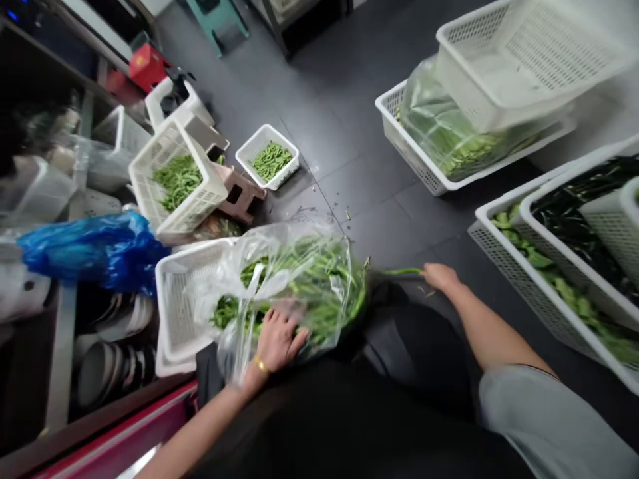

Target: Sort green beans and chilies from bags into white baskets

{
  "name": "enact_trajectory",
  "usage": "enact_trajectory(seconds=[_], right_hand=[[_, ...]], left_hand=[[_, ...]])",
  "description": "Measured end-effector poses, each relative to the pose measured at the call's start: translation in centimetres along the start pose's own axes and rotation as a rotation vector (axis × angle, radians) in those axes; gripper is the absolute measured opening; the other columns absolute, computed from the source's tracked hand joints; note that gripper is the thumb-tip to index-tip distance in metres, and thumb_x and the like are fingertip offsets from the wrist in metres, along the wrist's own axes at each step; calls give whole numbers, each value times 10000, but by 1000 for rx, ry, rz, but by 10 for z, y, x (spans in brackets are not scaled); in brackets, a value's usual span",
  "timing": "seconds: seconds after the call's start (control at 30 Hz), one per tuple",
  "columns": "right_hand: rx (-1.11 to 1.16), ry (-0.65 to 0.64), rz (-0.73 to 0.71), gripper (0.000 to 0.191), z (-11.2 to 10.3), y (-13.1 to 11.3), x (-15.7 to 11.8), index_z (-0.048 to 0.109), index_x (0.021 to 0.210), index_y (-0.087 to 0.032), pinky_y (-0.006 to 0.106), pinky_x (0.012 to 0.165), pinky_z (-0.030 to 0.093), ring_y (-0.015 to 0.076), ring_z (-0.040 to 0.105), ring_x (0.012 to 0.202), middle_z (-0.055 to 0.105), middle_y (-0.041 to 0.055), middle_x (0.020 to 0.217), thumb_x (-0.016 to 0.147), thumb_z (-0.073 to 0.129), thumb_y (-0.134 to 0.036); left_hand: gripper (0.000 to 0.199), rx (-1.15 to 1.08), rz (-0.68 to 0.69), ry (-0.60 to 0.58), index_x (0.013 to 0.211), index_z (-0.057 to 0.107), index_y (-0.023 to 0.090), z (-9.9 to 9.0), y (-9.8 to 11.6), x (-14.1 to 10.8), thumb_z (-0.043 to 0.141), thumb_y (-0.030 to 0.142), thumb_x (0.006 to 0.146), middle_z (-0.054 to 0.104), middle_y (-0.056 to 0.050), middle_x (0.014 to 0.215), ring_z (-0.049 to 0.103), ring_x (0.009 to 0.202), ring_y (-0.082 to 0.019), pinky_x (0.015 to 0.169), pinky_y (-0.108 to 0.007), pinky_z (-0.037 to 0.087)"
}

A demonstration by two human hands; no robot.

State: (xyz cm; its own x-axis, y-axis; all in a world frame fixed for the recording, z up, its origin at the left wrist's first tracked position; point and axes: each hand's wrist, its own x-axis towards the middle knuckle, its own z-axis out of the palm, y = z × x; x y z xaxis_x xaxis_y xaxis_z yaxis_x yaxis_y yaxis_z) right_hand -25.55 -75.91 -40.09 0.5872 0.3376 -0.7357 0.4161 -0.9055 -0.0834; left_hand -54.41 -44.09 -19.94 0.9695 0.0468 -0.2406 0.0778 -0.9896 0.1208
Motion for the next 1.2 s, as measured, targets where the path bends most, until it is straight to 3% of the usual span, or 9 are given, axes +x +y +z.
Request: enact_trajectory(seconds=[0.1,0.2,0.33,0.47,0.63,0.73,0.9,1.03,1.2], right_hand=[[240,197,179,310,-31,29,-63,674,880,-123,313,675,439,244,665,837,706,164,866,967,441,-308],[928,618,238,282,-59,30,-144,598,719,-172,301,591,432,156,533,500,511,-4,474,944,488,-302],[1425,966,-303,341,-91,-36,-264,548,674,-208,279,507,423,101,412,376,365,-90,398,863,626,-480],[1149,667,-834,322,-94,-152,-342,597,809,-196,225,435,366,90,457,403,535,-46,508,898,573,-505],[531,500,-1110,327,-81,-276,-336,551,690,-194,223,558,362,97,481,523,538,-21,571,947,468,-378],[428,538,-1004,310,-76,-317,-314,549,679,-187,222,592,348,109,512,575,558,-12,601,952,454,-300],[102,432,-968,294,-74,-362,-295,651,841,-154,229,669,398,155,627,732,692,54,783,981,435,-296],[-231,467,-912,351,-100,-393,-284,604,1186,-143,273,833,444,209,646,1026,691,132,1145,1014,343,-302],[-485,289,-547,298,-130,-336,-259,696,1083,-102,317,879,471,281,630,1115,678,205,1167,947,472,-244]], left_hand=[[490,-68,-18,22,1331,580,191,1,3,8,473,426,914,533,-164,1396,483,1287,-320,1069,-493,349],[453,-221,-29,47,1244,636,187,1,-1,10,519,440,888,590,-160,1323,506,1259,-322,1077,-505,344],[338,-679,-24,287,1028,714,186,-22,-2,-11,569,439,856,685,-126,1133,573,1170,-282,1064,-453,389],[440,-1300,-47,470,1026,713,163,-64,14,-62,626,539,814,719,-111,942,661,937,-243,899,-387,493],[476,-1844,-31,772,1012,655,171,-91,30,-110,656,587,783,699,-63,834,681,848,-200,807,-336,529],[325,-1664,-46,1075,899,629,187,-95,31,-128,654,503,828,661,-17,767,665,768,-154,788,-312,527],[327,-1530,27,1175,882,598,189,-109,14,-133,678,498,808,539,34,616,529,543,-92,551,-228,455],[341,-1827,-229,1029,758,511,189,-112,-23,-94,728,452,755,260,124,445,239,350,-44,375,-183,255],[164,-1853,-573,606,819,637,123,-83,-46,-43,642,287,832,556,14,596,531,560,-86,554,-204,424]])
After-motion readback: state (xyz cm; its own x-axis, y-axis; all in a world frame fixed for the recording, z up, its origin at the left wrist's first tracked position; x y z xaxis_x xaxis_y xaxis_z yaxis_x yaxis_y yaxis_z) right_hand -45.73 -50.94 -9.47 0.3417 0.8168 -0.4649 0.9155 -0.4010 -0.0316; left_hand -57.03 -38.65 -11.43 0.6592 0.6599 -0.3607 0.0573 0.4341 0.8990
